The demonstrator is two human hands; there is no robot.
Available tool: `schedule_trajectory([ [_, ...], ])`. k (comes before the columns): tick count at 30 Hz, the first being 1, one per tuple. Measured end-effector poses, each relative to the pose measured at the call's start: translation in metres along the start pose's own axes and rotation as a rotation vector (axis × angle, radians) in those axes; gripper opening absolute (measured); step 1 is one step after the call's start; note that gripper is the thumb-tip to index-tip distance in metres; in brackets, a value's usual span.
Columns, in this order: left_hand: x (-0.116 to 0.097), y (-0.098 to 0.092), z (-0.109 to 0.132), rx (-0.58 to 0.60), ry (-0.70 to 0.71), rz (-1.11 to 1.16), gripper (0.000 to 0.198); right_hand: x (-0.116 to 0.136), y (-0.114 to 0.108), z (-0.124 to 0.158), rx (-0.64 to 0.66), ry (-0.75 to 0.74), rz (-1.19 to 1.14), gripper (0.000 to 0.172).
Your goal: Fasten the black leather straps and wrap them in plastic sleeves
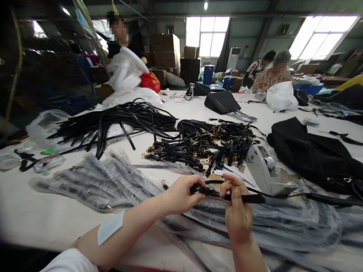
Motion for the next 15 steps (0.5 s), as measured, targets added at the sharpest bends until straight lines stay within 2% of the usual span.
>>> schedule_trajectory([
  [3,0.003,0.001,-0.001,0.008,-0.012,-0.027,0.022,0.003,0.001,0.003,0.097,-0.011,0.020,0.069],
  [5,0.004,0.000,-0.002,0.009,-0.024,-0.025,0.029,0.002,0.000,0.004,0.138,-0.007,0.052,0.079],
  [7,0.004,-0.001,-0.002,0.001,-0.031,-0.015,0.032,-0.001,-0.002,0.004,0.166,-0.025,0.138,0.070],
  [9,0.004,-0.002,-0.002,-0.005,-0.017,0.000,0.027,-0.006,-0.005,0.004,0.156,-0.056,0.268,0.047],
  [11,0.001,-0.002,-0.001,-0.012,0.030,0.025,0.022,-0.011,-0.007,0.003,0.087,-0.069,0.366,0.029],
  [15,-0.006,-0.006,0.000,-0.102,0.134,0.078,0.021,-0.015,-0.009,-0.001,-0.079,-0.047,0.341,0.026],
])
Point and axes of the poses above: each hand's wrist, its own z-axis away from the middle knuckle, its own y-axis out of the palm, x = y × z, the point moved 2 cm from there along -z, towards the middle knuckle, and after that the axes turned 11 degrees about z, right-handed, at the moved point
